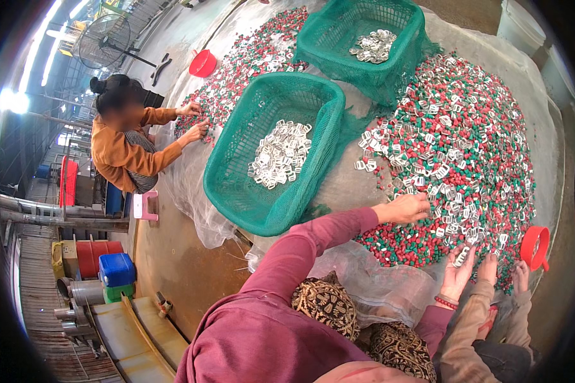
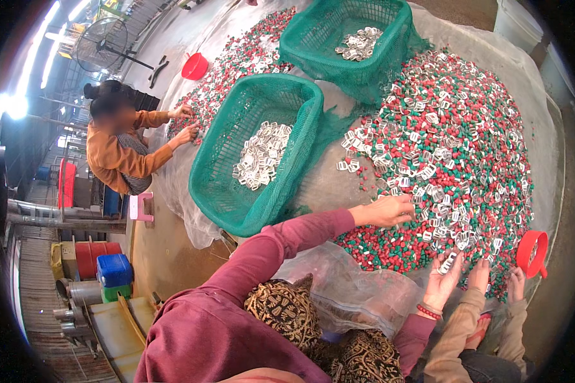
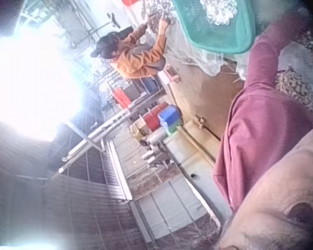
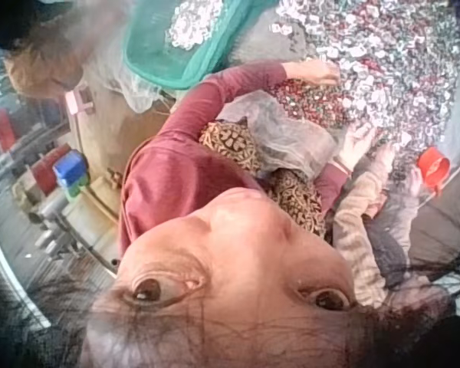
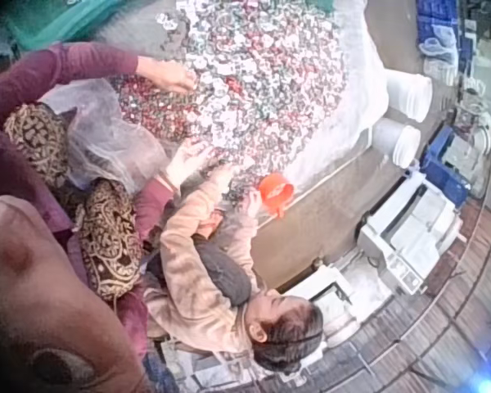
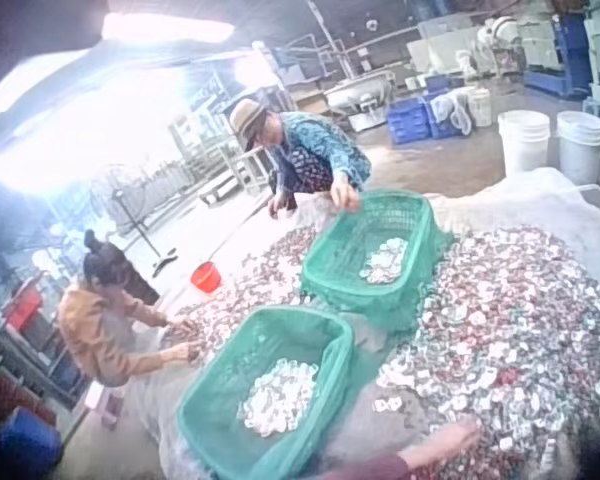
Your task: The person sits at a table and sorts small red, green, and white plastic pieces by hand, placing selected white pieces into a green basket. Other workers are also sorting similar pieces nearby.
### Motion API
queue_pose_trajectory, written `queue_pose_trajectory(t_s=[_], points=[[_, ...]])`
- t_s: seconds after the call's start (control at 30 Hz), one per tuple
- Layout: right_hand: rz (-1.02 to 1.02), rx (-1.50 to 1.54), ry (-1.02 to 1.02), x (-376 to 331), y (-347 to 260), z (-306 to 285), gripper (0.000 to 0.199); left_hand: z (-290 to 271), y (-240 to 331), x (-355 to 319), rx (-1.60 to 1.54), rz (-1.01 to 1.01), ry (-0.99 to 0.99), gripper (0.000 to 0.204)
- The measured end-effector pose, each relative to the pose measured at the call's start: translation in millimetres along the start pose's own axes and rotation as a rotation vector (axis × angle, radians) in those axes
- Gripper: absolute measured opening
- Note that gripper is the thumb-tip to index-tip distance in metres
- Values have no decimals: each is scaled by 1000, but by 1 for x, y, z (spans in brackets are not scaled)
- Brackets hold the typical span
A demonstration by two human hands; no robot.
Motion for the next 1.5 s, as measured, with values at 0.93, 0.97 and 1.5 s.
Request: queue_pose_trajectory(t_s=[0.93, 0.97, 1.5], points=[[-613, -1835, -59, 0, -21, 29, 82, -314, 40, -230, 186, -226, 1123, 24], [-402, -1846, -44, 11, -16, 15, 94, -308, 53, -215, 351, -191, 1122, 23], [-215, -1212, -483, 1, 108, 51, 40, 10, -25, -23, 226, 24, 23, 35]])
Point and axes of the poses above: each hand's wrist, its own x-axis towards the middle knuckle, its own z-axis out of the palm, y = z × x, the point moved 7 cm from there along x, towards the middle knuckle, and after that the axes turned 1 degree about -z, right-handed, at the moved point
